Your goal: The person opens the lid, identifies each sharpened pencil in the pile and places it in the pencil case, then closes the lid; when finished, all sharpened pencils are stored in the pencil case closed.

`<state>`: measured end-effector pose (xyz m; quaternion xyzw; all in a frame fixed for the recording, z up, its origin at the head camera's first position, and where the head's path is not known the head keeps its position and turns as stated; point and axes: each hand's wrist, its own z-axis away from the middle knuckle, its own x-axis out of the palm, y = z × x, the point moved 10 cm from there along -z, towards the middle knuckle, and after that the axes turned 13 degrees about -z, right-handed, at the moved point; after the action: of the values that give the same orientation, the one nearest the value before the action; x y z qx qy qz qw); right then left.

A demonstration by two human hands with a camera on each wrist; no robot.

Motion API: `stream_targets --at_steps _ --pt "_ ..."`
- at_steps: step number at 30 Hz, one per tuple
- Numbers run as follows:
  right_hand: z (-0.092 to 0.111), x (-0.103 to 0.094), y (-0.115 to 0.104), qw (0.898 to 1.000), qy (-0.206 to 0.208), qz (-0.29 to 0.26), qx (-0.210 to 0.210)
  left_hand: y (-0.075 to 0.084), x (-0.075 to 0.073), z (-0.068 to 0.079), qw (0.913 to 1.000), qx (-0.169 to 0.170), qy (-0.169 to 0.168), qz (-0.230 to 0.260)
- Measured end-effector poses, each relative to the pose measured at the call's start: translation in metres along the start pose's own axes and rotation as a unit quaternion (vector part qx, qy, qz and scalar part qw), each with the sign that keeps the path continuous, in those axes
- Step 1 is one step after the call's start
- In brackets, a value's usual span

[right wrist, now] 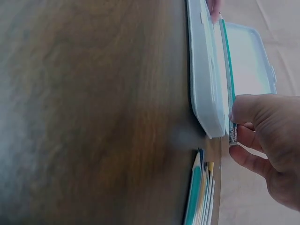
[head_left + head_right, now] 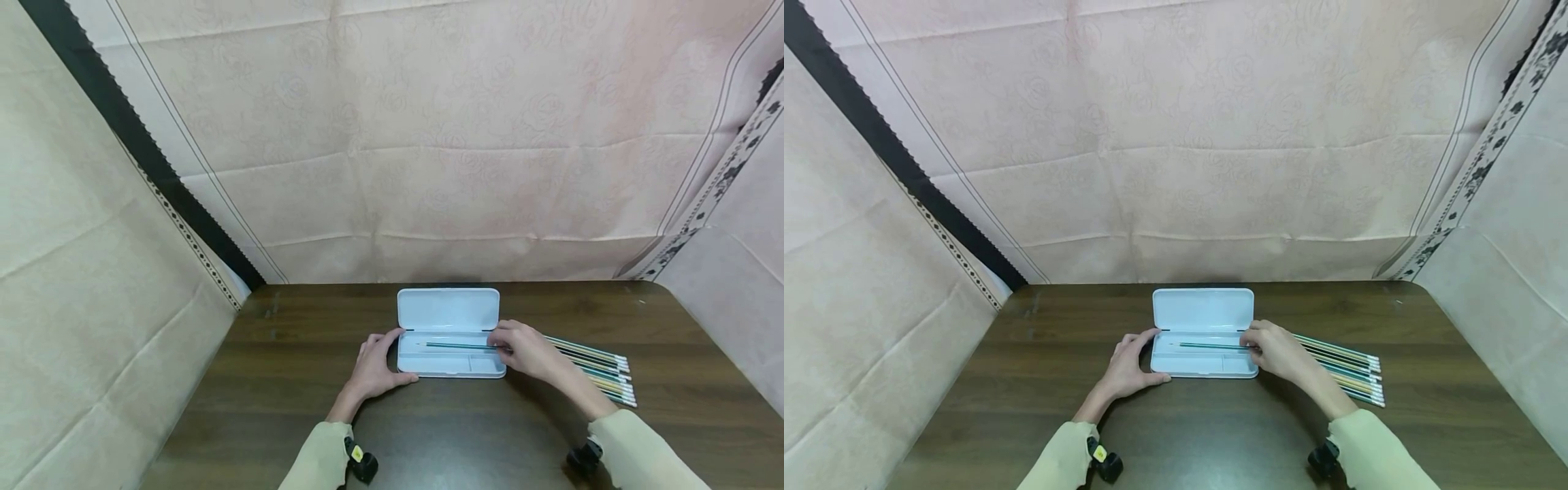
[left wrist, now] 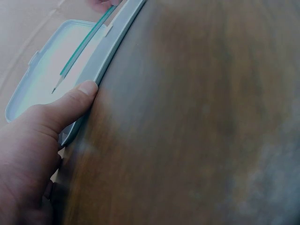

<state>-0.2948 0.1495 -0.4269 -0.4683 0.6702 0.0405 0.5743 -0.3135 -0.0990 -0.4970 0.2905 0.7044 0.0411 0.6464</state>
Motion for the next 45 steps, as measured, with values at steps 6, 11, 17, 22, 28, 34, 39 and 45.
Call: stream_targets --at_steps 6,11,17,22,28,34,39,45 --pt "-0.008 0.008 -0.001 1.0 -0.006 0.0 -0.004 -0.001 0.002 0.001 1.0 -0.007 -0.003 -0.003" --pt "-0.015 0.014 -0.002 1.0 -0.015 0.001 -0.008 -0.001 0.002 0.002 1.0 -0.008 -0.002 -0.003" --pt "-0.022 0.02 -0.003 1.0 -0.027 0.004 -0.01 0.001 0.001 0.002 1.0 -0.001 0.004 0.005" --pt "-0.025 0.024 -0.001 0.999 -0.042 0.008 0.003 0.0 0.002 0.002 1.0 -0.002 0.0 0.006" --pt "-0.026 0.026 -0.001 0.999 -0.049 -0.003 0.011 0.0 0.003 0.001 1.0 -0.004 -0.001 0.005" --pt "-0.027 0.026 -0.001 0.999 -0.051 -0.006 0.006 0.0 0.002 0.0 1.0 -0.004 0.002 0.005" --pt "-0.022 0.016 0.0 0.999 -0.034 -0.013 0.005 0.0 0.001 0.0 1.0 -0.001 0.004 -0.002" --pt "0.002 -0.021 0.0 0.999 0.025 -0.025 -0.001 -0.001 0.001 0.001 1.0 -0.008 -0.005 0.0"
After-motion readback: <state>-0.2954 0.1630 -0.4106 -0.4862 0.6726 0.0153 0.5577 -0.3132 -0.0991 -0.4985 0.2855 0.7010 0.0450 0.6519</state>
